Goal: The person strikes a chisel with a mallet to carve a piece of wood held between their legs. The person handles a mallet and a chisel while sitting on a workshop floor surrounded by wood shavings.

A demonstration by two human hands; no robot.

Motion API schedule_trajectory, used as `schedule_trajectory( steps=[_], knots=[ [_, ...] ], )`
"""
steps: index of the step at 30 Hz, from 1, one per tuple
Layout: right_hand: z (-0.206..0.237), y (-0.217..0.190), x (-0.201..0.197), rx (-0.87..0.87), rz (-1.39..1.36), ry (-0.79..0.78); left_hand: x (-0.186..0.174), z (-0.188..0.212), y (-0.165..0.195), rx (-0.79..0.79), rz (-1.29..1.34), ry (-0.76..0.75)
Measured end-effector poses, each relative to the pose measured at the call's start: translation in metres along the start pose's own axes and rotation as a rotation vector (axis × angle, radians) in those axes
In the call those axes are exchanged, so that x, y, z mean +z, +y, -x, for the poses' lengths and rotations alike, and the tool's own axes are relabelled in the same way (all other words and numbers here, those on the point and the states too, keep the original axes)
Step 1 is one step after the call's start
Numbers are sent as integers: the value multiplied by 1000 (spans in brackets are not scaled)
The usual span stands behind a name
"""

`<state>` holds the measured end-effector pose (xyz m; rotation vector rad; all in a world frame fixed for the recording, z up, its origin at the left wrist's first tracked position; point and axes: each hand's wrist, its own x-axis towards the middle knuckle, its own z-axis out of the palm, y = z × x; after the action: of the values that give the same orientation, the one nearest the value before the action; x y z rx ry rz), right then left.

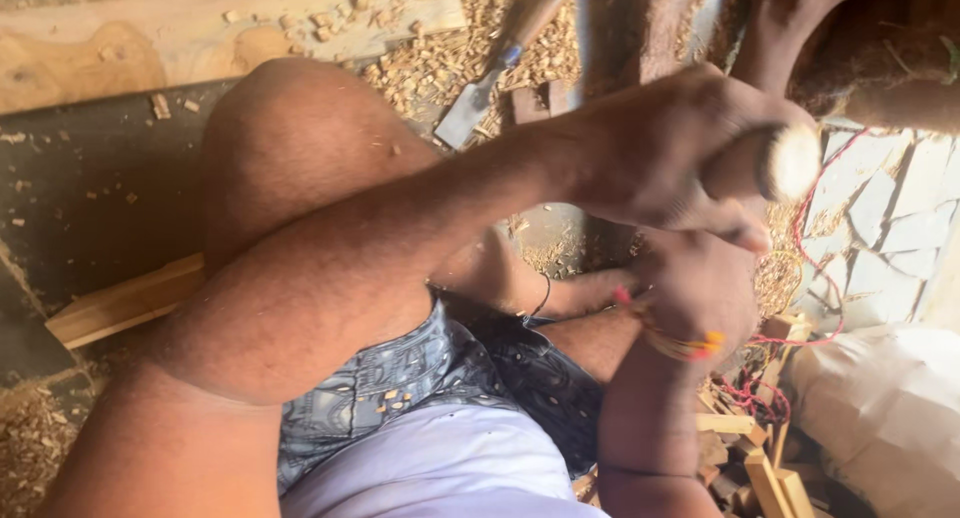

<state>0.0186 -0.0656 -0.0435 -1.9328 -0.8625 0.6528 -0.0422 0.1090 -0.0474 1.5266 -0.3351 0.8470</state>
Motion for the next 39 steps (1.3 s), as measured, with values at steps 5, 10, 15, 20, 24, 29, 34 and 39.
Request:
schedule_trajectory(
  steps=[5, 10, 15, 20, 24, 29, 34, 39],
  knots=[
    [4, 18, 9, -10, -312, -216, -22, -2, -9, -158, 205, -112],
    [5, 36, -15, -118, -191, 73, -66, 19, -12, -419, -432, -180],
    [15, 59, -22, -114, -371, 168, -39, 78, -35, -1355, -999, -999],
    [29, 73, -24, -248, 175, 307, -2, 97, -41, -1487, -1160, -988],
    [41, 80, -24, -258, 57, 347, 6, 87, -28, -1449, -1336, -1064],
    [52, 85, -25, -244, 452, 246, 18, 71, -14, -1362, -1459, -1022],
    [58, 85, -30, -329, 85, 267, 26, 65, -2, -1347, -1495, -961],
    [58, 83, -38, -299, 247, 411, 27, 64, -3, -1402, -1418, -1006]
  ],
)
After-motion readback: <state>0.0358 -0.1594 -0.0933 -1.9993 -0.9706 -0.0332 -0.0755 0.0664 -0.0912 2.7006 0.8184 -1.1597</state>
